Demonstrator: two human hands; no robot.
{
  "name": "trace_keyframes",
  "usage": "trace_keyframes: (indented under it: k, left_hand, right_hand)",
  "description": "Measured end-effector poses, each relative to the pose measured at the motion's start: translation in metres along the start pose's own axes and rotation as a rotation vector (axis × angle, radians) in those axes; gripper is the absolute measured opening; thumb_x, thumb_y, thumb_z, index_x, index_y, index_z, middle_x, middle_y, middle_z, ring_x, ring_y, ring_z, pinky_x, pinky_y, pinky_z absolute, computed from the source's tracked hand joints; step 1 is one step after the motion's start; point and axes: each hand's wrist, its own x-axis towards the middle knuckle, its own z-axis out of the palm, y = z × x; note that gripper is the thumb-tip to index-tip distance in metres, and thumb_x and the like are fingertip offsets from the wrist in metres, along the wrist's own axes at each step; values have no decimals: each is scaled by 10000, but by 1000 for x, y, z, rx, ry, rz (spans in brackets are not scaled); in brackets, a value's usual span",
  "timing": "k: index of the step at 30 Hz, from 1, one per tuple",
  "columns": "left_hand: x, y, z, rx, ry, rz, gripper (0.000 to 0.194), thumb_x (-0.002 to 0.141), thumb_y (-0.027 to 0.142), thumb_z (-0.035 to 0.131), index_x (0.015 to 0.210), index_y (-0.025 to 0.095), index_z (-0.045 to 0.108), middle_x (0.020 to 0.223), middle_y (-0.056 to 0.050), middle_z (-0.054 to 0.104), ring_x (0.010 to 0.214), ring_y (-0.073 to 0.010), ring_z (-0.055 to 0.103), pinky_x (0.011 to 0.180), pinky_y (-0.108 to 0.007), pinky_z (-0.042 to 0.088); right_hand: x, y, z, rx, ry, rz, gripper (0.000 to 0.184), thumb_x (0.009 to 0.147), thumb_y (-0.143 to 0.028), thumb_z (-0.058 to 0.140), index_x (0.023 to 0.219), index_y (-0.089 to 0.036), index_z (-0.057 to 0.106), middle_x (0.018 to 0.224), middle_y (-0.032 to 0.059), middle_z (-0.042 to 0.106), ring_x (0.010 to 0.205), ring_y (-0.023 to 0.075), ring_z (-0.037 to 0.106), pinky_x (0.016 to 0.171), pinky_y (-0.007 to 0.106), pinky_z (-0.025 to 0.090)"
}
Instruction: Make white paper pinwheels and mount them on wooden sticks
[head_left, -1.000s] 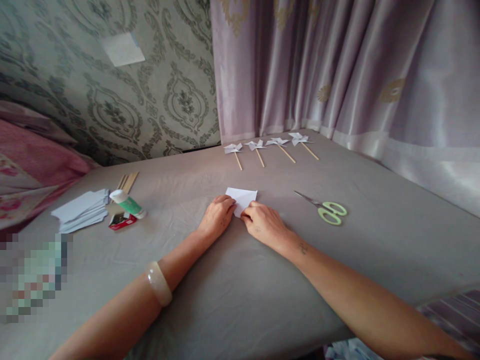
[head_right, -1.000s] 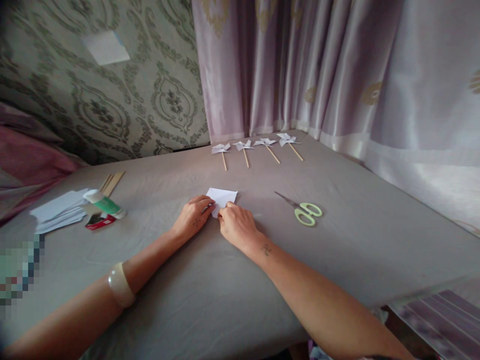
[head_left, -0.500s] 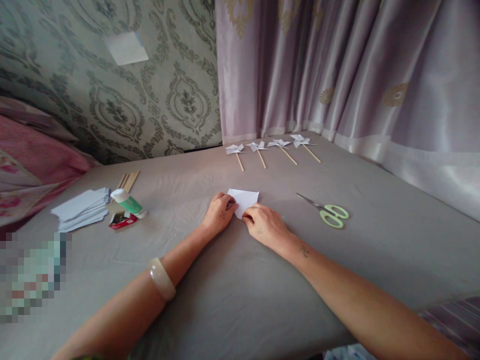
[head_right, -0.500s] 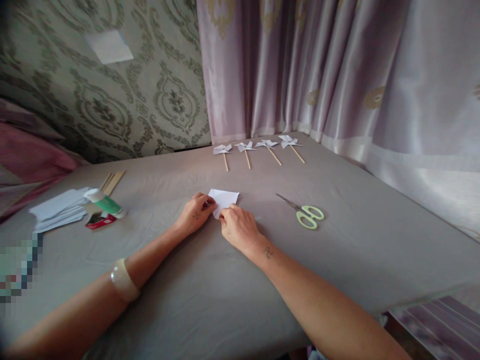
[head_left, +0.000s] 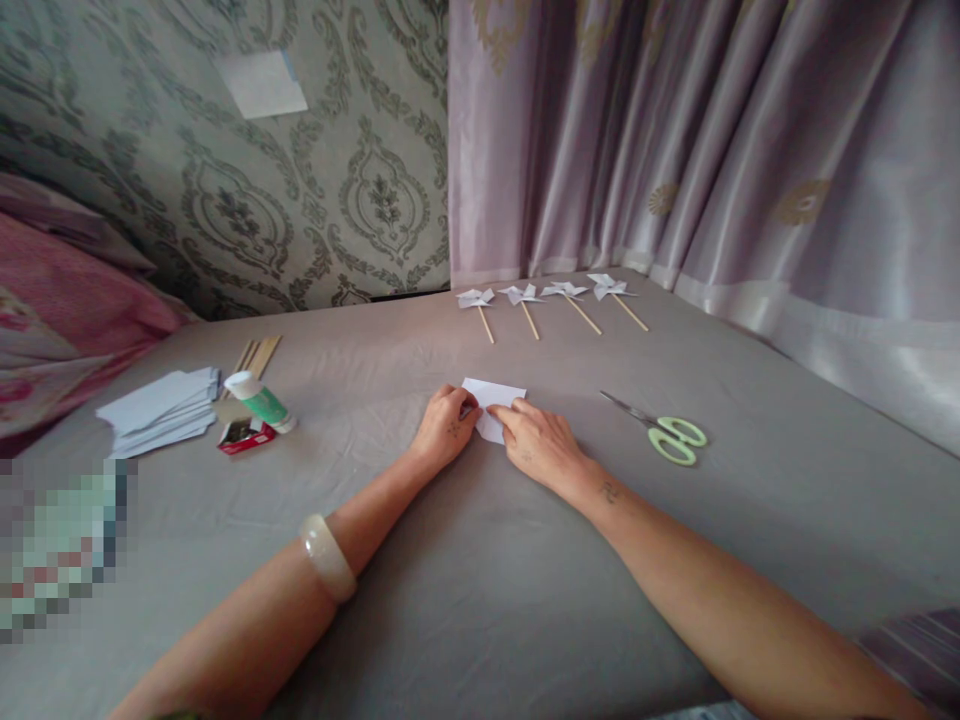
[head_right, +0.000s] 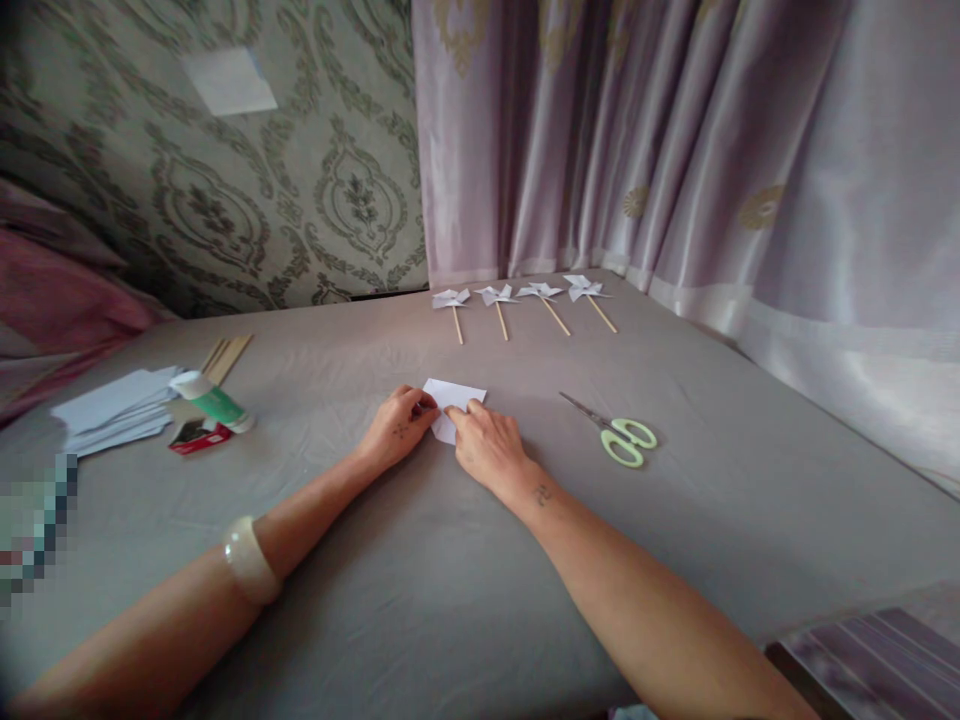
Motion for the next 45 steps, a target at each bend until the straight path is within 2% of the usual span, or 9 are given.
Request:
trace_keyframes:
  k: [5,8,11,13,18,26,35,41,45]
  left_hand:
    - [-5,2,-2,-2,13,56,121,821,155,546,836,170,665,865,-56,622,767,-157,620,743,-287,517]
    - [-12,3,-6,16,10,173,158,849,168,521,870,173,677,938,-68,643,849,-172,621,821,-306,506]
    - [-19,4,-11,93,-40,321,228,902,200,456,908,169,682,990,-83,661,925,-197,608,902,-345,478]
    - [-23,5,-14,153,-75,372,273,925,211,414,916,158,682,978,-96,668,944,-210,600,913,-359,473]
    - [-26,9,-18,248,-114,404,308,937,204,369,932,158,674,954,-106,662,950,-214,588,907,-366,476]
    - [-27,15,-20,316,-165,380,297,940,203,365,951,153,658,960,-110,650,938,-224,578,885,-360,472]
    - [-30,22,-24,403,-192,388,279,941,328,431,1006,187,664,971,-94,652,932,-231,584,890,-374,471]
    - [-32,16,-24,467,-209,446,263,952,283,403,1017,199,644,999,-93,636,930,-214,597,843,-345,495]
    - [-34,15,-26,538,-241,472,203,921,176,455,1034,185,623,1069,-103,615,953,-212,602,829,-338,512]
  right_hand:
    - [4,-2,0,-22,-27,8,450,935,-168,283,1313,-273,503,1152,101,612,999,230,624,793,333,434]
    - [7,-3,0,-21,-25,3,442,936,-168,281,1302,-271,506,1146,94,624,995,229,628,804,335,436]
    - [9,0,2,12,0,-4,421,930,-176,299,1265,-271,537,1141,82,643,992,227,633,811,328,441]
    - [11,4,4,71,47,1,407,920,-175,324,1244,-254,557,1163,78,651,1016,218,627,826,311,443]
    - [12,11,10,161,142,34,398,905,-153,350,1222,-220,580,1173,69,665,1044,188,617,857,270,434]
    - [8,3,3,-38,19,-29,368,930,-175,320,1197,-264,557,1063,81,664,924,214,648,730,294,420]
    - [10,-6,-3,-178,-20,-93,341,920,-120,310,1155,-205,542,1011,115,655,878,239,660,690,308,398]
    - [9,2,1,-55,6,-82,364,917,-147,331,1175,-238,571,1077,96,666,947,223,645,766,311,418]
    - [12,15,9,189,189,-24,364,898,-179,369,1149,-233,628,1043,76,708,919,193,652,758,275,436]
